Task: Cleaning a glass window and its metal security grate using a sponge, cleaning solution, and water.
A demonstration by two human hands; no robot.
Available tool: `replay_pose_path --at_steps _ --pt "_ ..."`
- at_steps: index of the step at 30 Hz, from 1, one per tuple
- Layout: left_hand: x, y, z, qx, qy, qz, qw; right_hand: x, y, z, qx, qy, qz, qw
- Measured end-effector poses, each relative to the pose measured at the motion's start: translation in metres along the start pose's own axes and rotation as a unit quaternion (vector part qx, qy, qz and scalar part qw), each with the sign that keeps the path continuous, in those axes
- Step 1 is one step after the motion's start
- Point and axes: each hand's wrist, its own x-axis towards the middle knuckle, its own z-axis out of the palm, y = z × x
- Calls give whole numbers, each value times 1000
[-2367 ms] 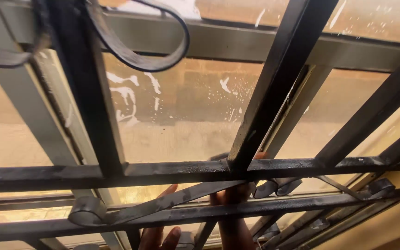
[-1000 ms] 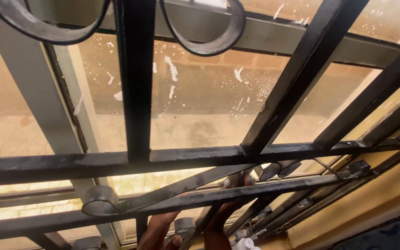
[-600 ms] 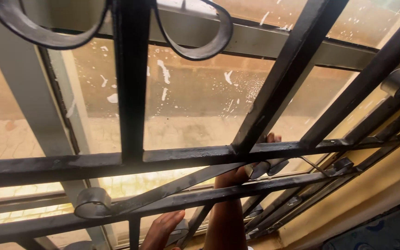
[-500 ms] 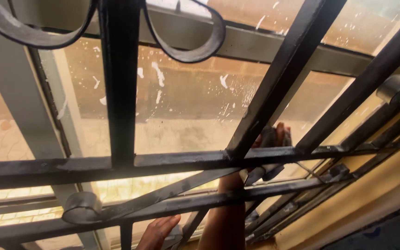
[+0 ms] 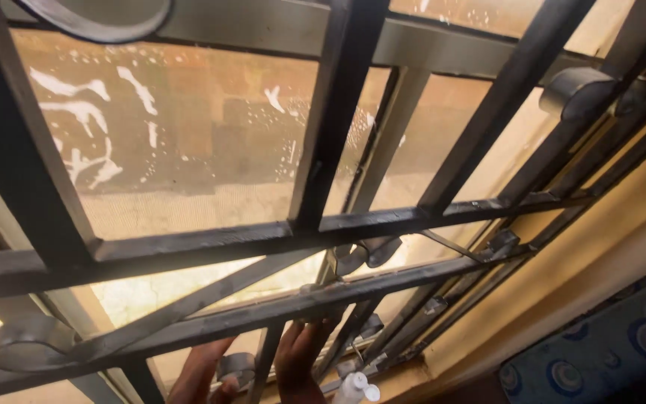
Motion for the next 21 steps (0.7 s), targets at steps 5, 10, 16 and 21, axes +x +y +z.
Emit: replay_pose_path --at_steps 5,10,16,21 --pt "87 141 -47 -94 0 -140 986 30 -6 9 206 -61 20 976" --pt "72 142 -56 -75 10 -123 990 33 6 9 475 -125 65 868" --pt "70 153 -76 -78 0 -175 981 65 -42 -23 292 -123 -5 948" --pt "64 151 -81 -42 -6 -224 974 92 -50 -24 258 -261 -73 927"
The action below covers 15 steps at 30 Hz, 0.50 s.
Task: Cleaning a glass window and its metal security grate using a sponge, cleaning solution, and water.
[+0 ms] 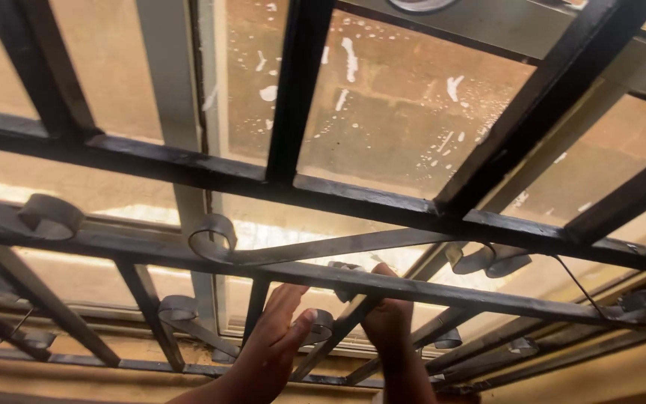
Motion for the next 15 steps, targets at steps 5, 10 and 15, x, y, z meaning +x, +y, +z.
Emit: replay_pose_path --at_steps 5,10,15 --pt "-3 21 -5 -51 -14 -71 996 7 -33 -23 -25 -87 202 975" --pt "-14 8 -17 -89 -53 -157 982 12 -35 -15 -99 -105 272 952" --pt "-42 -24 -50 -20 -86 144 986 10 -4 -21 -8 -231 281 931"
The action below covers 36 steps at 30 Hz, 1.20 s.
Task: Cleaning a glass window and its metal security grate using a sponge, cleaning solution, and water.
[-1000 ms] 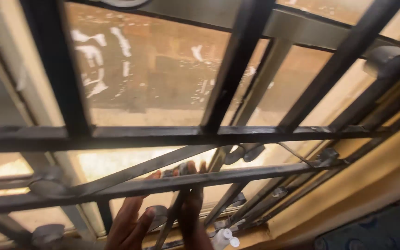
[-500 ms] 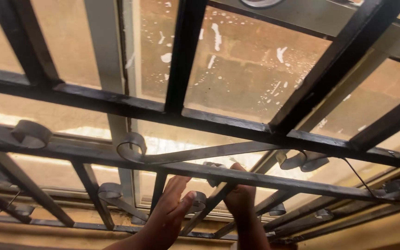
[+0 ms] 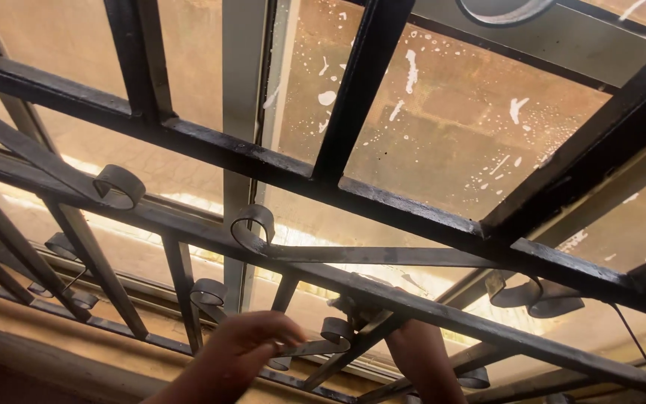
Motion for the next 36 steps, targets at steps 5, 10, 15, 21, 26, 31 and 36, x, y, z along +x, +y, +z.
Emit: replay_pose_path --at_steps 5,10,15,21,26,31,36 --pt "-12 23 -20 -75 170 -236 954 -29 -12 15 -91 222 -95 966" --pt "1 2 -19 -54 222 -174 958 -27 -12 28 -117 355 -171 912" --pt "18 -16 -30 -2 219 -157 963 -6 50 47 -114 305 -231 917" --pt "34 -34 -46 -108 221 -283 927 -7 34 42 -90 284 -283 912" --pt "34 -99 -56 -34 105 -365 924 -20 18 32 -150 407 -111 894" --pt "63 -77 -70 104 2 -114 988 -21 14 28 -159 408 -62 897" --pt "46 -125 -84 430 -117 119 887 -15 31 26 -115 322 -29 939"
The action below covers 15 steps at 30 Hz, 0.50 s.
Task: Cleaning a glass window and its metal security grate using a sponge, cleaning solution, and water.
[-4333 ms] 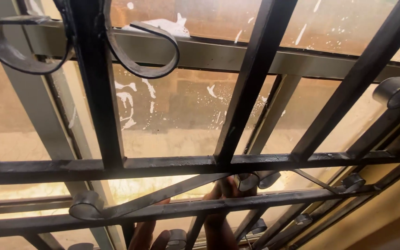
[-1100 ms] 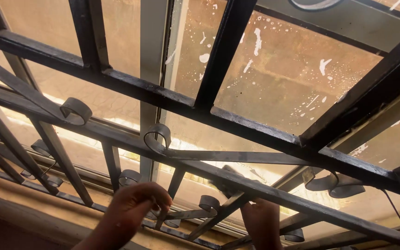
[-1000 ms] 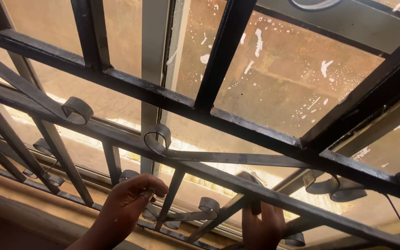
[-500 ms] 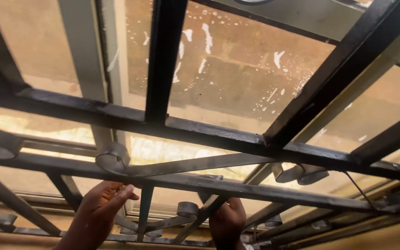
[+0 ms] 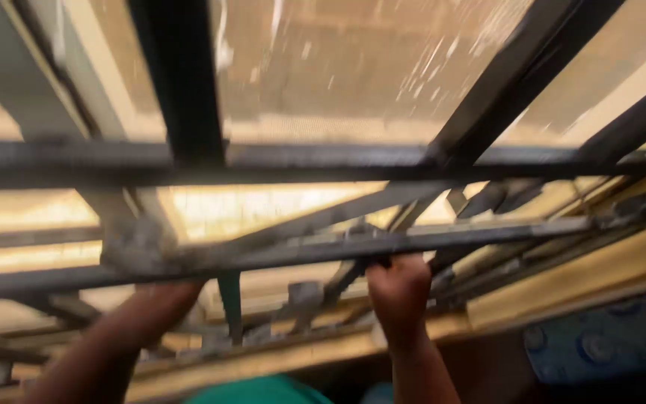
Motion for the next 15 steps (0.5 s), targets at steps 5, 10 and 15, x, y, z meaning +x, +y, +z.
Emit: replay_pose_path --at_steps 5,10,15 --pt "48 13 -34 -521 -208 -361 745 12 -17 -14 332 -218 92 913" --pt "54 22 -32 -564 -219 -375 702 16 -22 1 437 -332 155 822" --pt "50 14 -16 -618 -208 -370 661 19 -34 14 562 -342 202 725"
